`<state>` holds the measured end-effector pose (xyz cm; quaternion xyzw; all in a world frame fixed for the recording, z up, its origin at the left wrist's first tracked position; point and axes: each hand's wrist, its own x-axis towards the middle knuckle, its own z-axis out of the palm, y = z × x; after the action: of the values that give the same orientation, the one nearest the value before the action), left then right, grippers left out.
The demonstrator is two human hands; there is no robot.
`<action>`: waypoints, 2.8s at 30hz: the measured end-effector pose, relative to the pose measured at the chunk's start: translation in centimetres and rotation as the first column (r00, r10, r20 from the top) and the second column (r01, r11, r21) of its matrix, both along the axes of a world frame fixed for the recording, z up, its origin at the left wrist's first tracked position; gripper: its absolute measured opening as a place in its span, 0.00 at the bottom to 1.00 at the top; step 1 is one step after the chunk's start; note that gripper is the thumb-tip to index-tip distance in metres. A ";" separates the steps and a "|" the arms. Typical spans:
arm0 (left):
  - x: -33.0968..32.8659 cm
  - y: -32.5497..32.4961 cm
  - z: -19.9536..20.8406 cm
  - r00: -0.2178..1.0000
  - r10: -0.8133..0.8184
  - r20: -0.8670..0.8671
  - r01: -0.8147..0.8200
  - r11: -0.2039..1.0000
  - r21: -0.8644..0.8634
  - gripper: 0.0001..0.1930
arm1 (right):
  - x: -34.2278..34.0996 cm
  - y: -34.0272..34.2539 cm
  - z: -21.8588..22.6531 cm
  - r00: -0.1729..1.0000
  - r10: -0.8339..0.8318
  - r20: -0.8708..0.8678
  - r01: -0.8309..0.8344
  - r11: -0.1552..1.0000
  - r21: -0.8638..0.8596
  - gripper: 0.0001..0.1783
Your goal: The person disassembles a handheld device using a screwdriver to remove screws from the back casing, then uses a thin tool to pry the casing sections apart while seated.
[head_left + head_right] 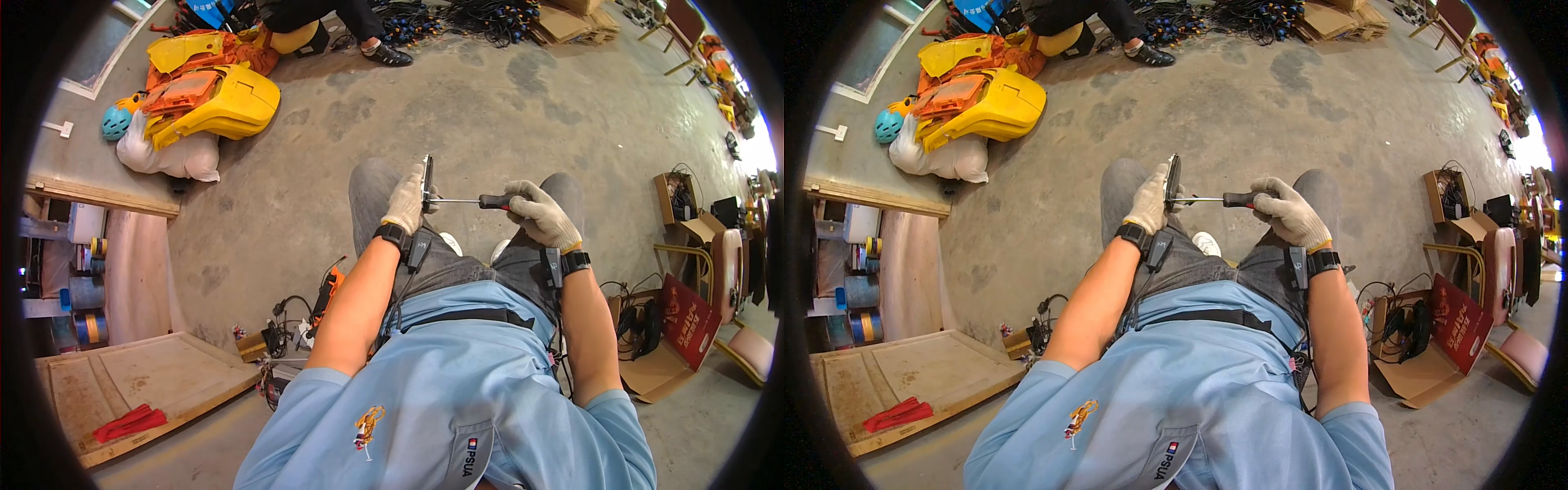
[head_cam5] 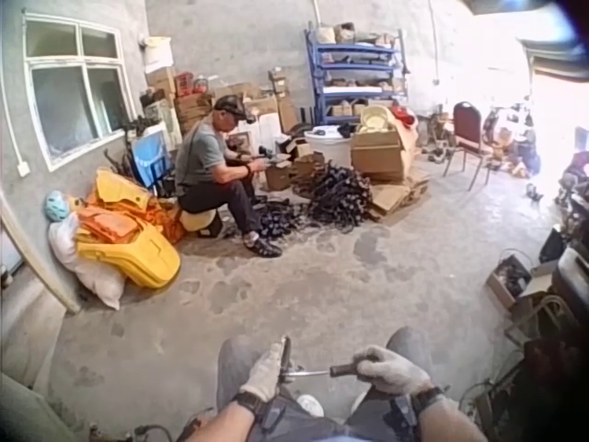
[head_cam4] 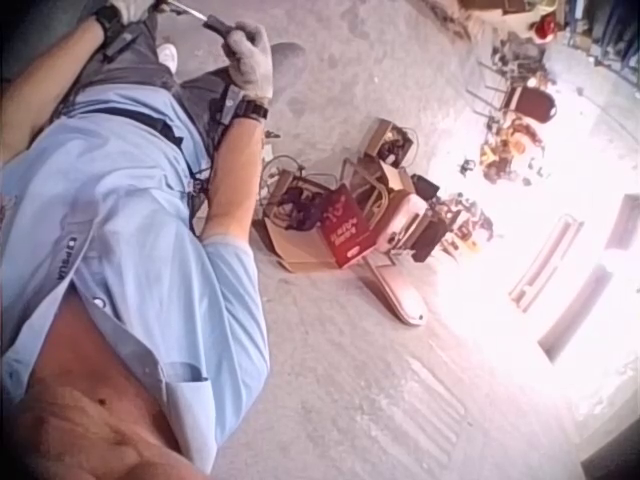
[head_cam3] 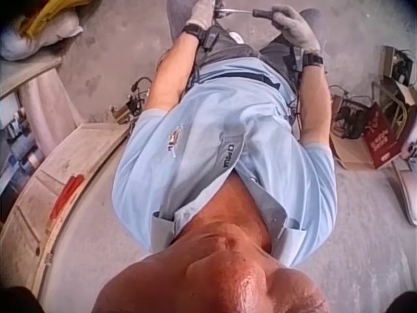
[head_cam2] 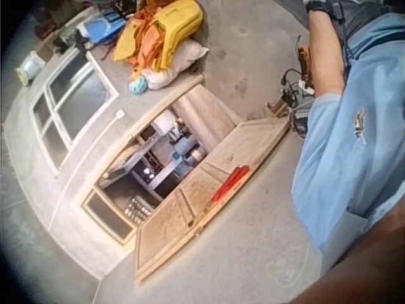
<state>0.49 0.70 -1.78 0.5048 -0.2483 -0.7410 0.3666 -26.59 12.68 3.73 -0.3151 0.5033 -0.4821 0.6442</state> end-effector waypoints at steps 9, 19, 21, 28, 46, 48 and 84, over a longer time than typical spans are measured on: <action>0.0 0.1 0.7 1.000 -0.007 -0.002 0.007 1.000 0.028 0.20 | -0.5 -0.3 2.1 0.987 0.159 -0.019 -0.147 0.945 0.294 0.28; 0.1 -0.1 0.1 0.997 -0.048 0.065 0.047 0.999 0.009 0.21 | 0.5 0.3 1.5 0.994 -0.080 0.078 0.077 0.996 0.042 0.25; 0.0 0.0 0.2 0.998 -0.035 0.047 0.035 0.999 0.000 0.21 | 0.6 0.1 1.5 0.999 -0.026 0.036 0.022 0.995 0.098 0.24; 0.3 -0.1 0.3 1.000 -0.007 0.001 0.007 0.999 0.032 0.22 | -0.3 -0.5 1.3 0.993 0.113 -0.026 -0.100 0.953 0.286 0.22; -0.5 0.3 1.4 1.000 0.022 0.021 -0.022 0.999 0.029 0.22 | 0.6 0.2 -0.1 0.993 -0.105 -0.047 0.106 0.994 0.027 0.25; -0.3 0.3 1.1 0.999 0.013 0.032 -0.014 1.000 0.019 0.23 | 0.6 0.2 0.4 0.995 -0.088 -0.036 0.089 0.996 0.029 0.25; 0.1 0.0 0.4 1.000 -0.018 -0.015 0.018 0.999 0.034 0.21 | -1.2 -0.4 1.6 0.986 0.150 0.067 -0.163 0.937 0.308 0.22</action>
<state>0.59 0.67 -1.35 0.5032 -0.2374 -0.7521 0.3531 -27.76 12.25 5.37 -0.2380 0.5327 -0.3504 0.7326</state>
